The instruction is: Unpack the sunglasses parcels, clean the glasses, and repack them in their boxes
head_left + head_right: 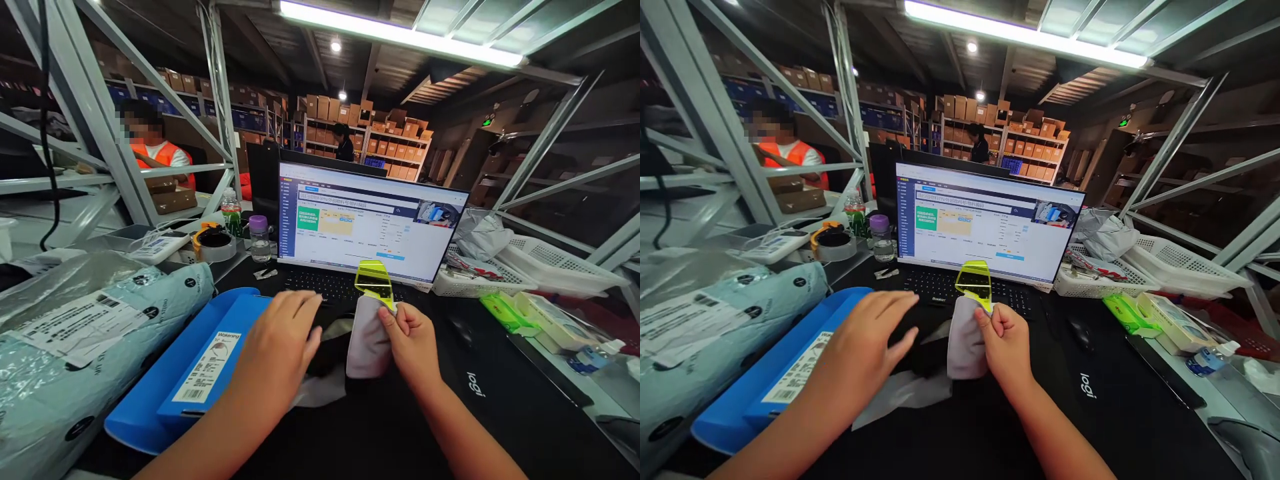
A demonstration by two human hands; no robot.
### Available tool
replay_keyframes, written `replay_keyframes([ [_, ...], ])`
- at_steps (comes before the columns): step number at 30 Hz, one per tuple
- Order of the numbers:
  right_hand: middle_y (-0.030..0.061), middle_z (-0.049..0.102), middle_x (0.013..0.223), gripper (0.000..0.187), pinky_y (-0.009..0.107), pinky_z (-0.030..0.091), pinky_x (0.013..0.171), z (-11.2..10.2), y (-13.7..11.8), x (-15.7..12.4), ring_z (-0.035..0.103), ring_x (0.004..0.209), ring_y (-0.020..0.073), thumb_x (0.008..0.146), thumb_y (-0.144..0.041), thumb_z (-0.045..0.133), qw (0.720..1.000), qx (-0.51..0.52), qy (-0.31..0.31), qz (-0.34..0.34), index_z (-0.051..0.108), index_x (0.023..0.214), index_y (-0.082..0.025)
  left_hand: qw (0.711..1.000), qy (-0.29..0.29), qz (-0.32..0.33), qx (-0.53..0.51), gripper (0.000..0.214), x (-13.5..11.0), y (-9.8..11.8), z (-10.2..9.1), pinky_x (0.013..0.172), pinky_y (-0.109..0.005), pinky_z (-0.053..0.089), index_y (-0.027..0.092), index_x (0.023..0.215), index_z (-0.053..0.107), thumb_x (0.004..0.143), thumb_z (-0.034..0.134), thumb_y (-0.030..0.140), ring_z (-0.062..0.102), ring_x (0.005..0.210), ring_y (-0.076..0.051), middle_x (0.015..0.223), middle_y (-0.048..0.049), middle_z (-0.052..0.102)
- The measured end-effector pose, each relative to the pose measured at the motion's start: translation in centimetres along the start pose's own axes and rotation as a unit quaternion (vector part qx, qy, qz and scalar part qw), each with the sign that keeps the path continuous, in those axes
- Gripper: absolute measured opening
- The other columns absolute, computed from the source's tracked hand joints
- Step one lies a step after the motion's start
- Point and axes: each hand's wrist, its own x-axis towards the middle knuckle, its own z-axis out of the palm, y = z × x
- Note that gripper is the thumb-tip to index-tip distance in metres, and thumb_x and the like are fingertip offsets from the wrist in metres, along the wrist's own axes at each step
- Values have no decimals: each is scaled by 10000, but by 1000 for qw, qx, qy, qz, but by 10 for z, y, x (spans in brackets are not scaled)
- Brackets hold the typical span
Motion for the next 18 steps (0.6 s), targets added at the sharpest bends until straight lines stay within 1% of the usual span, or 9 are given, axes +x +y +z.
replay_keyframes([
  [3,-78,238,532,592,228,219,466,2,-4,-2,217,523,96,854,-507,665,998,52,-25,19,218,564,-248,997,-65,4,-33,695,-10,9,14,924,-459,606,152,1303,535,657,789,112,653,1126,-314,1247,-139,670],
  [5,-77,248,522,601,227,217,458,7,-6,-8,217,511,91,852,-503,667,996,72,-54,15,212,555,-245,997,-68,11,-31,812,-15,18,23,942,-460,596,144,1345,478,602,805,105,640,1152,-324,1289,-155,648],
  [6,-75,256,518,605,227,217,455,10,-7,-12,220,505,89,854,-493,668,995,76,-69,6,210,549,-242,998,-56,13,-20,814,-16,22,26,940,-471,592,131,1341,467,600,803,103,639,1147,-332,1284,-167,646],
  [8,-70,276,510,609,230,226,456,15,-7,-18,235,497,88,869,-467,660,992,78,-96,-17,204,539,-233,1000,-20,17,13,723,-16,30,29,910,-498,591,101,1288,483,632,786,121,642,1110,-354,1228,-193,655],
  [10,-62,302,508,610,235,246,466,18,-6,-23,268,495,89,890,-431,651,990,68,-114,-45,202,534,-223,999,12,26,45,536,-14,34,28,875,-510,588,94,1186,527,697,740,146,645,1059,-364,1141,-200,666],
  [12,-58,325,505,601,245,261,482,18,-4,-26,300,494,91,913,-387,642,989,38,-114,-86,210,534,-212,997,32,42,61,325,-13,37,27,832,-485,589,109,1077,555,773,658,163,651,984,-343,1026,-178,670],
  [14,-59,337,501,583,262,264,501,16,-3,-28,311,492,94,930,-338,638,984,-18,-103,-145,229,537,-204,994,46,67,76,192,-11,39,26,802,-454,586,124,1032,566,846,564,171,652,937,-320,965,-159,665],
  [16,-63,331,497,551,281,258,516,12,-3,-30,299,490,100,942,-294,631,971,-75,-82,-212,256,549,-204,989,68,91,95,160,-9,39,27,825,-452,579,127,1032,576,902,493,169,650,942,-309,978,-162,667],
  [18,-66,328,497,515,295,264,531,9,-4,-32,294,491,107,952,-255,615,955,-114,-61,-268,280,562,-210,984,91,105,109,167,-8,40,28,905,-479,558,128,1040,582,933,457,154,645,992,-308,1033,-171,669],
])
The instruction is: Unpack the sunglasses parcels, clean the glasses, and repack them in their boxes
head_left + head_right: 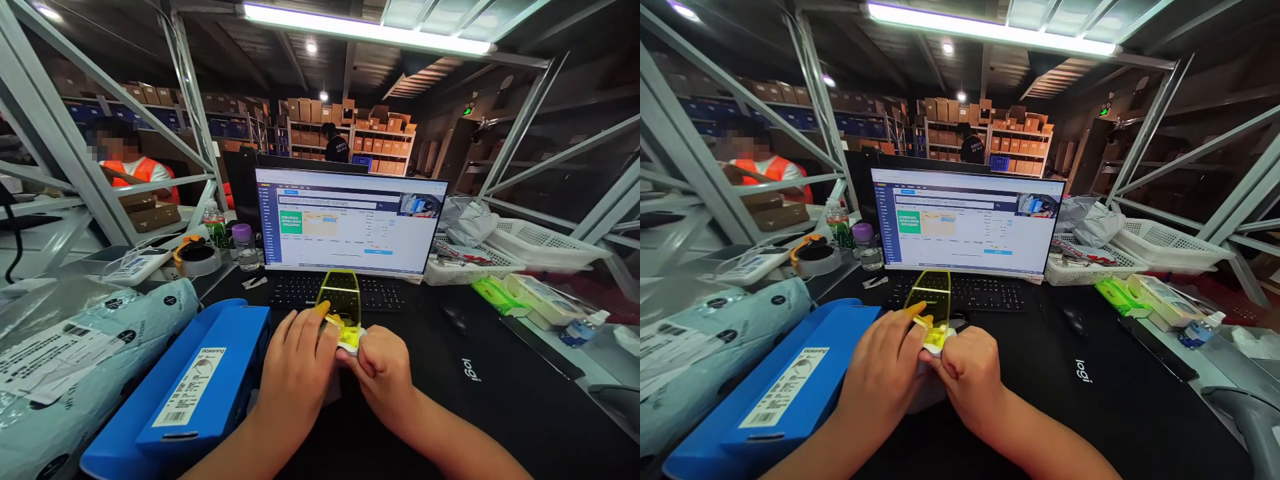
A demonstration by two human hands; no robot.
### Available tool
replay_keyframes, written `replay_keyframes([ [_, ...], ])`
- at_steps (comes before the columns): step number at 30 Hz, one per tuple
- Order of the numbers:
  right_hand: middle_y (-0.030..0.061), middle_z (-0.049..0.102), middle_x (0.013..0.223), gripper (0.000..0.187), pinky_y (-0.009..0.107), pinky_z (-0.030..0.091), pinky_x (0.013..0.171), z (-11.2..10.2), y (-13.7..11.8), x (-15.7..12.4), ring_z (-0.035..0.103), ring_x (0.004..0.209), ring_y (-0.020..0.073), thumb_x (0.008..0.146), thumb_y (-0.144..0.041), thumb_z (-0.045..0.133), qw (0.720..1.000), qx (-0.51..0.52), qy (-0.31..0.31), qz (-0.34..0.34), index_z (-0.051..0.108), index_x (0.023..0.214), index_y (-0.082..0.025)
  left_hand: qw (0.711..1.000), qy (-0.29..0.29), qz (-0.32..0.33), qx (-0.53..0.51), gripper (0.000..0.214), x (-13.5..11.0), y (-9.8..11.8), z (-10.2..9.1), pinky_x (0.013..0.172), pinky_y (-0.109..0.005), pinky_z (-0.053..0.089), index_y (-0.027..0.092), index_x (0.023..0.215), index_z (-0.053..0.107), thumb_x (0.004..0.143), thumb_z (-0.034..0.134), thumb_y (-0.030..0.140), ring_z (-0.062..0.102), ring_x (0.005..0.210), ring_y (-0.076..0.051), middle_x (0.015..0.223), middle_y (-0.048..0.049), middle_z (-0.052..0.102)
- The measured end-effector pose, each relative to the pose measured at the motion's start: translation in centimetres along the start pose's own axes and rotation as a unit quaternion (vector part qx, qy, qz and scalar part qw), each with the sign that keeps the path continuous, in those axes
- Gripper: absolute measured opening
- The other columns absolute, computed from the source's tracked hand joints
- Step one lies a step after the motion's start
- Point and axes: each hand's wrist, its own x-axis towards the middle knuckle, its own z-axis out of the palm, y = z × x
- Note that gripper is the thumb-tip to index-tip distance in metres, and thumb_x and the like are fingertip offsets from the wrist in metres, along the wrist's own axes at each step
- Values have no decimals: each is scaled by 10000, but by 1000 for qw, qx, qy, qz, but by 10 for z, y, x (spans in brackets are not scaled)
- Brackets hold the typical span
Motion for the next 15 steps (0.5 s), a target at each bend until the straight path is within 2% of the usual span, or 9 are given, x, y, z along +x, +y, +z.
replay_keyframes([
  [3,-63,340,488,490,309,291,545,-2,-2,-3,299,484,115,970,-223,570,999,-23,19,-33,298,563,-223,1000,11,6,-1,173,0,0,0,989,-499,522,135,1043,586,951,441,152,626,1069,-306,1095,-177,659],
  [9,-57,325,479,513,310,283,524,-10,0,3,300,478,118,949,-224,587,996,-33,85,-8,274,542,-225,999,-36,23,-27,244,0,2,-3,910,-502,559,126,1130,600,898,543,176,622,1067,-341,1126,-200,641],
  [11,-60,315,491,525,302,278,519,-15,-1,7,297,484,112,933,-222,611,993,-24,116,27,254,549,-221,999,-29,36,-21,279,0,7,-2,894,-488,566,131,1171,600,895,553,139,634,1044,-330,1107,-186,658],
  [15,-72,293,505,527,262,247,450,-14,-7,12,254,467,91,940,-285,595,971,75,140,176,218,576,-231,1000,-9,25,0,299,-2,17,0,898,-467,565,96,1206,602,917,548,157,650,1008,-312,1059,-174,684],
])
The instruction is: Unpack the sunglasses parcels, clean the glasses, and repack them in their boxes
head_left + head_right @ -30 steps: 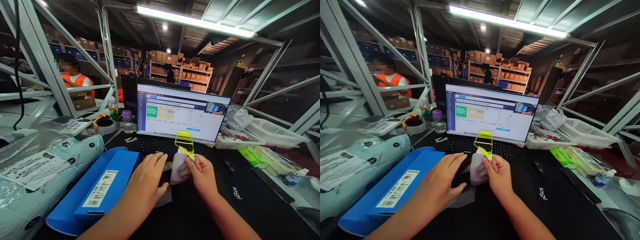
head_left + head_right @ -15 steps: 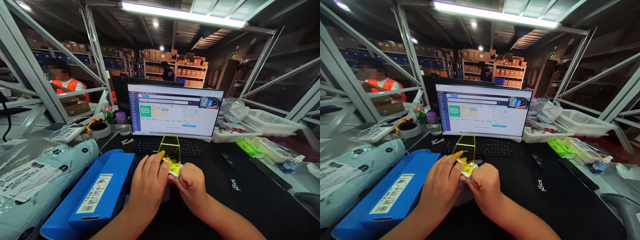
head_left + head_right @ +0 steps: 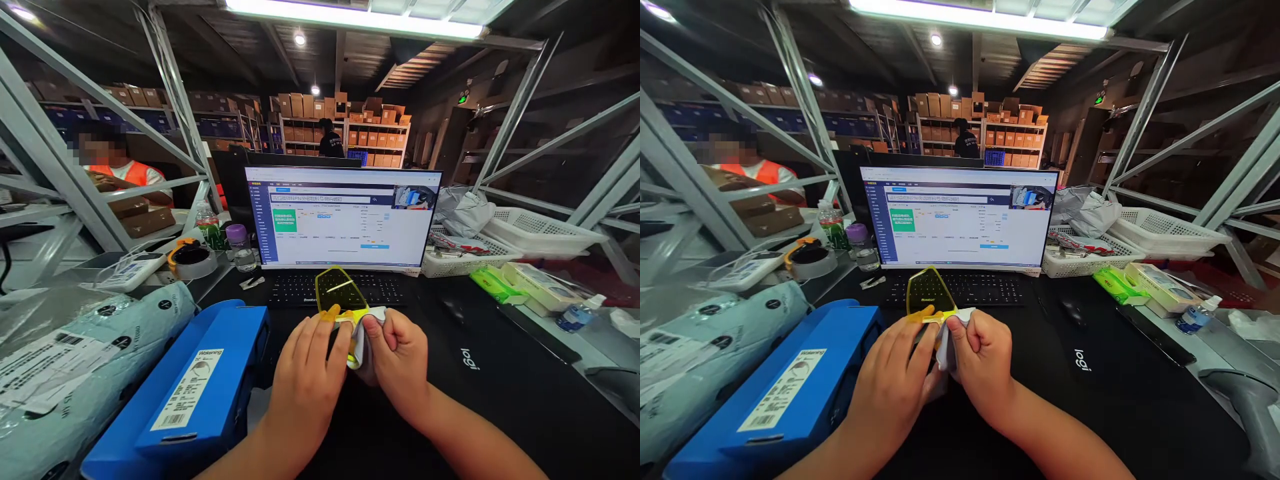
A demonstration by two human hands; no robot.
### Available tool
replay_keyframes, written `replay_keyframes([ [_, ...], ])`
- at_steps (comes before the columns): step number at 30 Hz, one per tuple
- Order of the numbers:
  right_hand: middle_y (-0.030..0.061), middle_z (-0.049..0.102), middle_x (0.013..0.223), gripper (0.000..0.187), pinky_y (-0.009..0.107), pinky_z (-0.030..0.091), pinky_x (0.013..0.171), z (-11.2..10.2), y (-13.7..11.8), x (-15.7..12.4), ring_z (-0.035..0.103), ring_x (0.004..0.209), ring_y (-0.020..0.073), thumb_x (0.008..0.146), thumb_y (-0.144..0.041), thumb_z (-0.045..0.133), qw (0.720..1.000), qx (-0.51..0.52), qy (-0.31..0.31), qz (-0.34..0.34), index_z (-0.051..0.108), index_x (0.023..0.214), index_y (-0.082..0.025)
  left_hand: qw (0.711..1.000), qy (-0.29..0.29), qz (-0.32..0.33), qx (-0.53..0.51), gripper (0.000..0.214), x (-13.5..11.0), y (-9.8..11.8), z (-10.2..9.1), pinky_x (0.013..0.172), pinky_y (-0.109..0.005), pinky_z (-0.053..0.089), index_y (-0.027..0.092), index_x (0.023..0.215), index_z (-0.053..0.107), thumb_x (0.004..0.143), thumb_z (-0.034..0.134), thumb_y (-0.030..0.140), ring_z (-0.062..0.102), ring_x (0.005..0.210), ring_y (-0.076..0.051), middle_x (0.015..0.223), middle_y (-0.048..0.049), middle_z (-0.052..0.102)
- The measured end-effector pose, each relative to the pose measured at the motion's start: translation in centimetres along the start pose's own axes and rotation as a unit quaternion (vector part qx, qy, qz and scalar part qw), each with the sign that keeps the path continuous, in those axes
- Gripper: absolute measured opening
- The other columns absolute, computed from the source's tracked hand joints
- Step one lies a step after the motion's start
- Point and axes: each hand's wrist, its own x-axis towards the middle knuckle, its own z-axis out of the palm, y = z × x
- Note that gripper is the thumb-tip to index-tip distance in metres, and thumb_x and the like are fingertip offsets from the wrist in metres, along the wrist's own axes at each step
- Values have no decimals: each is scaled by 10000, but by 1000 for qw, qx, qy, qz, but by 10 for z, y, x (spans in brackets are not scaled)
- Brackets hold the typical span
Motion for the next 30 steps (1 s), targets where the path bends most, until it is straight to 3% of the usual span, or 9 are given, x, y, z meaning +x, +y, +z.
replay_keyframes([
  [3,-70,304,513,522,243,251,439,4,-3,-2,264,475,85,918,-298,599,993,51,-90,60,220,565,-231,1000,-6,-25,-8,309,-1,-2,-1,918,-476,554,48,1182,607,937,482,189,642,1046,-328,1096,-208,682],
  [6,-61,370,539,491,235,278,475,2,-4,-4,322,504,84,864,-219,638,973,62,-219,34,261,550,-215,999,5,-33,-23,289,-2,-10,-5,940,-486,541,23,1150,611,907,495,127,624,1092,-346,1135,-236,665],
  [8,-61,370,531,518,235,279,489,-1,-5,-4,337,514,86,852,-207,666,966,63,-250,16,250,543,-208,998,24,-23,-44,260,-3,-16,-9,954,-507,533,35,1121,620,880,551,105,613,1105,-358,1133,-235,656],
  [13,-69,330,470,608,246,250,498,-13,-12,3,289,500,83,818,-285,765,990,16,-137,-11,249,508,-195,990,8,-27,-138,315,-2,-21,-13,1009,-515,524,114,1172,620,862,599,65,594,1170,-331,1208,-187,647],
  [18,-90,226,530,634,229,172,444,-23,-10,22,174,516,75,750,-384,804,973,118,-58,187,216,566,-234,951,-104,-29,-289,503,1,-22,-12,1073,-421,525,225,1326,564,855,583,50,575,1271,-245,1367,-104,608],
  [21,-92,230,547,630,219,179,442,-13,-8,18,170,532,78,723,-408,818,958,176,-15,227,225,587,-242,965,-75,-41,-247,440,0,-20,-8,1030,-419,558,200,1298,578,879,549,72,630,1211,-249,1336,-116,639],
  [23,-88,242,536,622,219,199,435,0,-8,5,190,521,79,724,-397,812,960,178,-5,216,230,569,-242,980,-24,-45,-192,259,-4,-18,-4,891,-375,612,163,1113,636,900,514,82,714,972,-234,1074,-116,726],
  [26,-63,300,519,641,229,289,462,18,-10,-17,317,542,106,727,-362,819,974,158,-26,160,225,524,-233,991,39,-44,-119,163,-11,-15,2,722,-336,617,188,810,587,938,497,139,702,690,-222,652,-46,635],
  [30,-49,313,485,652,257,361,558,25,-7,-29,396,628,146,776,-323,807,993,106,-19,58,224,504,-214,993,55,-47,-96,177,-14,-14,6,729,-336,597,188,766,553,939,520,167,731,797,-259,661,-70,641],
])
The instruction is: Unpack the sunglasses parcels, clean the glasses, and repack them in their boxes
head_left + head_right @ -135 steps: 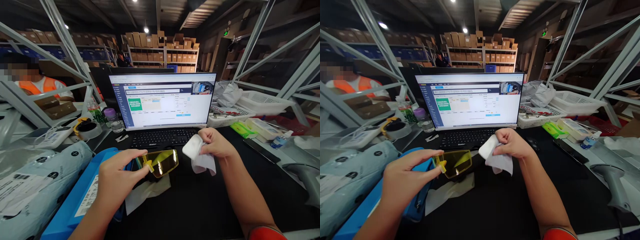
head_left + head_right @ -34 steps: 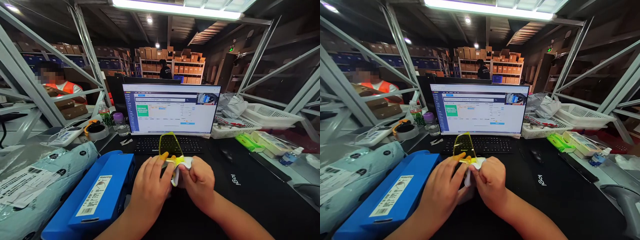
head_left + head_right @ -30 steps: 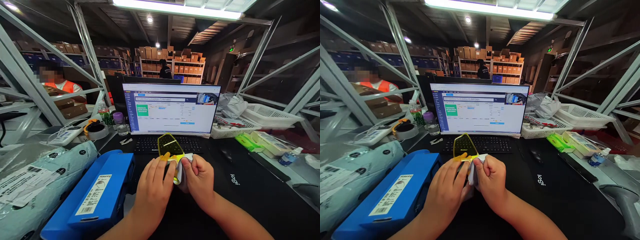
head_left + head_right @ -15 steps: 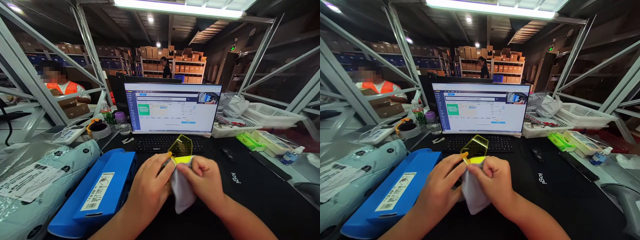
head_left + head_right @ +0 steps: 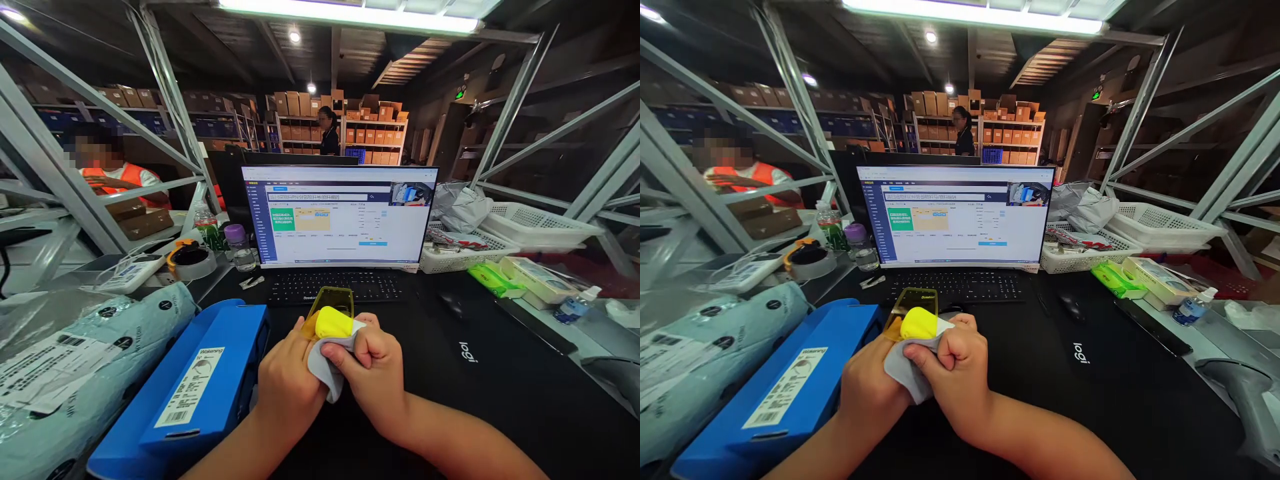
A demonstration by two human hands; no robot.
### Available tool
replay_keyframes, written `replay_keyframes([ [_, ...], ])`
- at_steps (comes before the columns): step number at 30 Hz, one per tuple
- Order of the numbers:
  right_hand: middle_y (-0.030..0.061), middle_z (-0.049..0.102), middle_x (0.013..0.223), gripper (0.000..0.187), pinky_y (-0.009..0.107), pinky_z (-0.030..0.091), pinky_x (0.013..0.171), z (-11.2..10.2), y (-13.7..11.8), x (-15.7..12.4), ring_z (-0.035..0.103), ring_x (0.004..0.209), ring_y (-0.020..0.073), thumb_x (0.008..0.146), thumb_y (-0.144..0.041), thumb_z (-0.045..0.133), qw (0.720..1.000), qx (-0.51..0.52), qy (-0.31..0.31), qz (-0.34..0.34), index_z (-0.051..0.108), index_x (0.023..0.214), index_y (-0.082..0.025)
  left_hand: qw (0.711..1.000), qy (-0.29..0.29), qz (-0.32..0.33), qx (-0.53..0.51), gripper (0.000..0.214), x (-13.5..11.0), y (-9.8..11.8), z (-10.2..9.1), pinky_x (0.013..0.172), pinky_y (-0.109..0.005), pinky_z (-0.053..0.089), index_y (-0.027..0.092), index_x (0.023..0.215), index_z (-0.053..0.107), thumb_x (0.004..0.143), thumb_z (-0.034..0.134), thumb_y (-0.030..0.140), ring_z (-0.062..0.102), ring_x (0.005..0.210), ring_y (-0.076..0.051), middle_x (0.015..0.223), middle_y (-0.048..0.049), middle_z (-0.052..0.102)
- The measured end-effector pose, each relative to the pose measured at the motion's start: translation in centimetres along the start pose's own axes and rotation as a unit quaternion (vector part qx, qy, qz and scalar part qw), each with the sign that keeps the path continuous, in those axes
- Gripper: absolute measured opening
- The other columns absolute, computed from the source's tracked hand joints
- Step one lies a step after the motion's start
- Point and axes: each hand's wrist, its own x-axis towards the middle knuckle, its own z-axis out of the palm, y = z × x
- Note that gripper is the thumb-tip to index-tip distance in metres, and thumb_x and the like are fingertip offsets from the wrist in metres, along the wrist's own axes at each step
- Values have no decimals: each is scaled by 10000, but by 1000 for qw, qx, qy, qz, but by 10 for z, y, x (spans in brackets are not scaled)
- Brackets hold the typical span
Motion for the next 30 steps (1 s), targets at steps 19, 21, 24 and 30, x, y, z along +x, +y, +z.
replay_keyframes([
  [19,-99,210,534,668,240,165,472,-28,0,51,167,538,86,701,-421,830,955,183,44,230,200,574,-238,995,-53,88,-3,151,7,7,5,721,-368,627,33,962,661,847,563,26,741,835,-291,822,-189,730],
  [21,-85,247,542,617,248,202,482,-18,3,35,212,540,94,747,-363,793,980,96,52,167,220,554,-236,996,-58,70,21,184,7,4,4,662,-355,625,23,994,656,866,524,36,744,833,-294,857,-207,735],
  [24,-65,297,514,571,267,276,537,-2,8,9,300,554,109,781,-231,735,998,-13,35,43,233,509,-219,996,-66,56,36,197,8,-2,1,594,-354,616,18,972,655,890,486,81,747,801,-306,843,-221,728],
  [30,-69,302,520,593,252,254,516,-4,8,15,288,553,102,690,-259,806,988,66,-19,139,241,510,-222,997,-65,50,6,194,9,-5,4,557,-371,621,38,902,665,905,498,138,741,713,-304,786,-203,719],
])
